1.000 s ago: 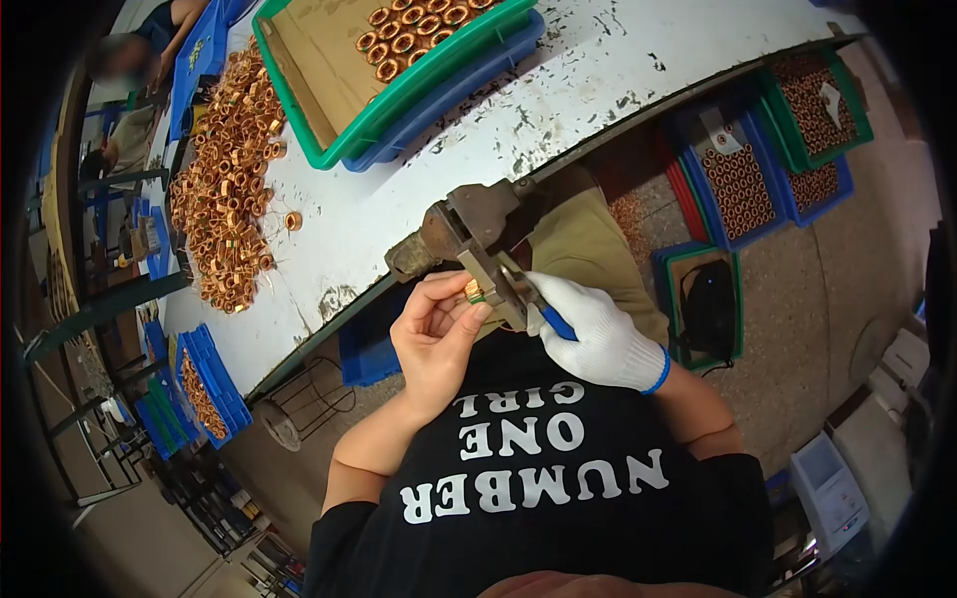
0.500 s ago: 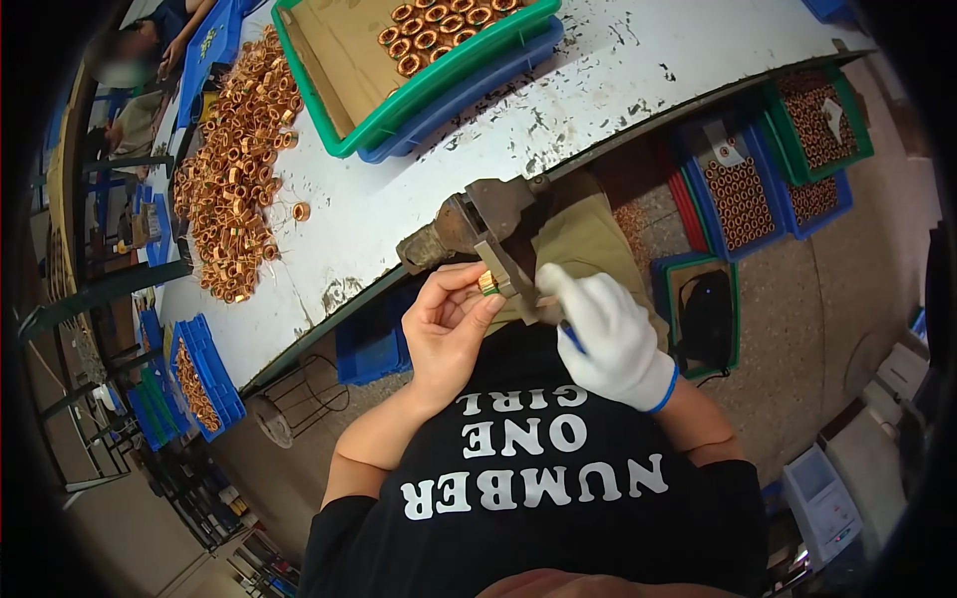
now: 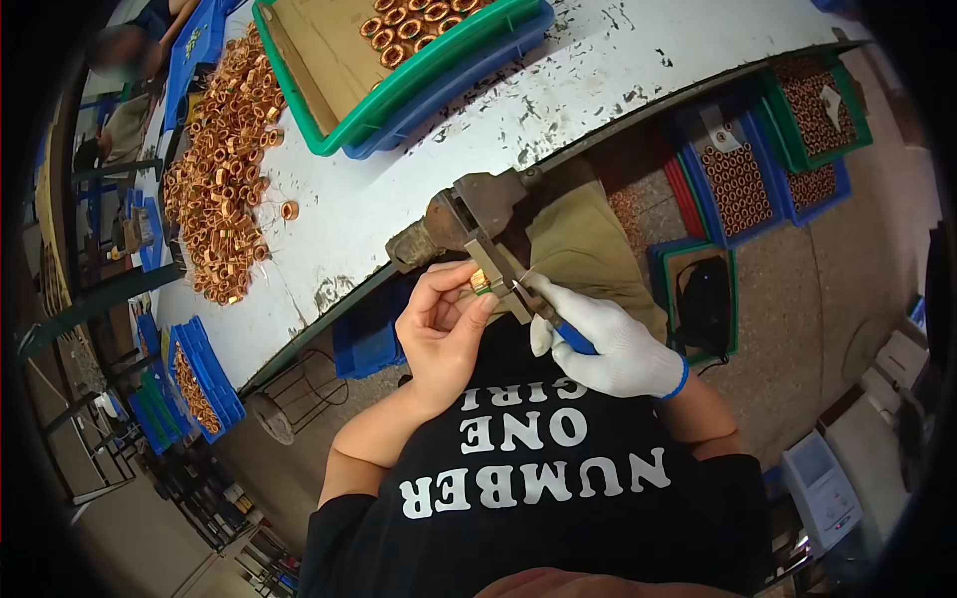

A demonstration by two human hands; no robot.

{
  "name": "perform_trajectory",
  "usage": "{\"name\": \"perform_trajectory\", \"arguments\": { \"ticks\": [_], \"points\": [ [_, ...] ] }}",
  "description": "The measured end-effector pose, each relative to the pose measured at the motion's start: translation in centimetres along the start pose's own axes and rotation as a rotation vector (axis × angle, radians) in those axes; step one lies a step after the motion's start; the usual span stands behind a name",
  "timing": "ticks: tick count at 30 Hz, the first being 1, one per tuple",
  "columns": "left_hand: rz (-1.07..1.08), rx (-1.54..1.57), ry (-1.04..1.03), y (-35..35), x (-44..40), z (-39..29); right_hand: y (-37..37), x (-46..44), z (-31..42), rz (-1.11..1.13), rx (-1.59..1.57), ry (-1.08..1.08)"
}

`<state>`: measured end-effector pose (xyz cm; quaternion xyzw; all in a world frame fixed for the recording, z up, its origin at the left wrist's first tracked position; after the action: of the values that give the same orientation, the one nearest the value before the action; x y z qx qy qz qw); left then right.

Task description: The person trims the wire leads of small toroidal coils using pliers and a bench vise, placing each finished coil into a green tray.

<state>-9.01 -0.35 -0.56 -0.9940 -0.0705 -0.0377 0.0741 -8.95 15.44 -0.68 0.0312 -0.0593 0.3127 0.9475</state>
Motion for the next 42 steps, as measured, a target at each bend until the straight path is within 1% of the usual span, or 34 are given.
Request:
{"name": "perform_trajectory", "arguments": {
  "ticks": [3,7,8,12,13,17,18,22,23,27,28,32,38,42],
  "points": [
    [0.024,-0.004,0.006,-0.1,-0.2,-0.2,0.1,0.0,0.3,-0.022,0.019,0.026],
    [0.016,-0.036,0.021,0.2,-0.1,0.3,0.4,0.2,1.0,-0.097,0.224,0.094],
    [0.020,-0.035,0.019,0.1,-0.1,0.2,0.5,0.2,1.2,-0.100,0.227,0.095],
    [-0.007,-0.017,0.050,0.1,-0.1,0.2,1.2,-0.3,1.6,-0.060,0.296,-0.023],
    [-0.014,-0.016,0.045,0.2,0.0,0.1,1.4,-0.7,2.0,-0.053,0.299,-0.019],
    [0.005,-0.013,0.051,0.0,0.0,0.1,1.8,-2.2,5.8,-0.139,0.975,0.288],
    [0.006,-0.014,0.050,-0.1,-0.1,0.1,2.0,-2.1,5.9,-0.140,0.976,0.290],
    [0.014,0.013,0.047,-0.1,-0.1,-0.1,2.6,-2.0,4.4,-0.040,0.709,0.150],
    [0.009,0.012,0.049,-0.1,-0.2,0.0,2.4,-1.9,3.9,-0.035,0.706,0.151],
    [0.038,0.031,0.032,-0.3,-0.2,-0.1,0.8,-1.1,-0.7,-0.044,-0.041,0.030],
    [0.047,0.028,0.034,-0.3,-0.3,-0.1,0.8,-1.2,-0.7,-0.054,-0.045,0.031],
    [0.017,0.027,0.022,0.0,0.0,0.2,0.7,-1.2,1.1,-0.117,0.146,0.141],
    [0.034,-0.006,-0.026,-0.2,-0.2,-0.3,0.3,-1.3,0.4,-0.101,0.022,0.149],
    [0.016,-0.038,0.025,-0.1,0.0,0.0,0.5,-1.2,1.1,-0.109,0.214,0.146]
  ]
}}
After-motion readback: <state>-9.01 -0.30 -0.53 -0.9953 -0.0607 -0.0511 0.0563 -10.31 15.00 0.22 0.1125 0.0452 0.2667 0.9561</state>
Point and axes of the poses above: each hand's wrist, its own x-axis away from the middle knuckle, its own y-axis out of the back of the hand, z = x × y, the point moved 9 cm from there along -x, towards the middle knuckle, and after that the axes turned 3 degrees about -z, right-handed, at the moved point
